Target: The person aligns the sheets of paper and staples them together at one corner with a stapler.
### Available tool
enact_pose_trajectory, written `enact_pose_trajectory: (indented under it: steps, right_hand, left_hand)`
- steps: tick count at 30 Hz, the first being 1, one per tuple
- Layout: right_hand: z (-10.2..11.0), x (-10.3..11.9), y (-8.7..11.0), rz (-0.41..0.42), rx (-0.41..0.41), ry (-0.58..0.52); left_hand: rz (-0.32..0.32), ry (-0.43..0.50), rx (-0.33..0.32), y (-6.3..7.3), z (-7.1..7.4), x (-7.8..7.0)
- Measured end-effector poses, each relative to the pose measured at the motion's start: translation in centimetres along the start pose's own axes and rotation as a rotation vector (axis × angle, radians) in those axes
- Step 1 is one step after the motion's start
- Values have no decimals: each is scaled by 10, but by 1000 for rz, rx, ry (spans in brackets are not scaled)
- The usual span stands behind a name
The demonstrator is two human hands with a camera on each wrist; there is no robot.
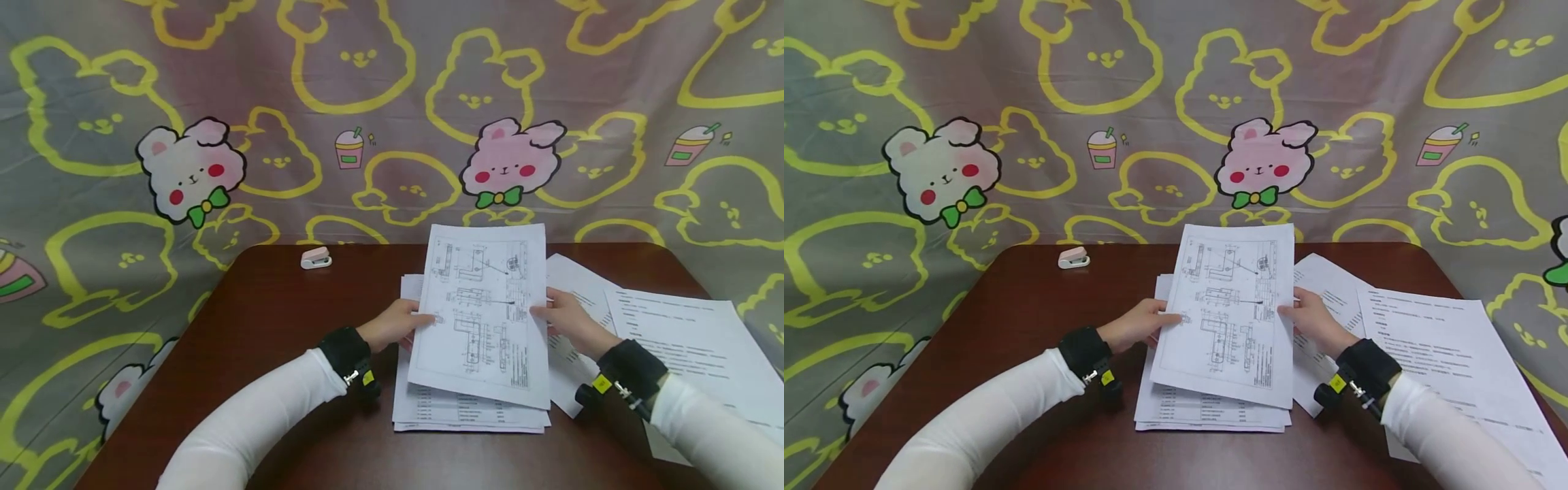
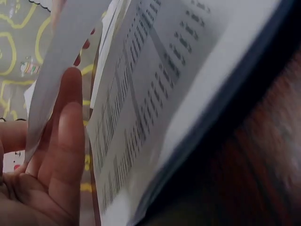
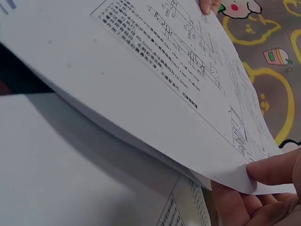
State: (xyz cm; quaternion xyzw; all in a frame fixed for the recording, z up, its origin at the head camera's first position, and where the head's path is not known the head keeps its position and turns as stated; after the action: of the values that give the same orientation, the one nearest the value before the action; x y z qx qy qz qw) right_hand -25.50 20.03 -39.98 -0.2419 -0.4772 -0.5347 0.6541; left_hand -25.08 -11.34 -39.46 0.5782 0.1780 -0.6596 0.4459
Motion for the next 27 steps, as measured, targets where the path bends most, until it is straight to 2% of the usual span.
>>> enact_pose_trajectory:
  steps: [10,16,27]
  right_hand:
    - [-11,5,-5,20,23,9]
    - [-19,7,-9,14,27,24]
    - [-31,2,-18,-71,10,122]
  left_hand:
    - [51,23,25,11,13,9]
    - [104,-8,36,15,17,15]
    - [162,-26,161,19,22,26]
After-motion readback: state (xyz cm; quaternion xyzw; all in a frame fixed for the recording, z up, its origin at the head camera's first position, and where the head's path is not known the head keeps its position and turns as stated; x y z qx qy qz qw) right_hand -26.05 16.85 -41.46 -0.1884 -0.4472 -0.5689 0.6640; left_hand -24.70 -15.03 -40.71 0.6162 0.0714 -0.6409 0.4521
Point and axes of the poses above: each hand's wrist, its own y-axis away from the middle knuckle, its own z-axis out of the back of the hand, x = y × z, the point moved 1 cm from there along -y, towards the middle knuckle, and after that the axes turned 8 degrees about x, right-handed, at the moved point
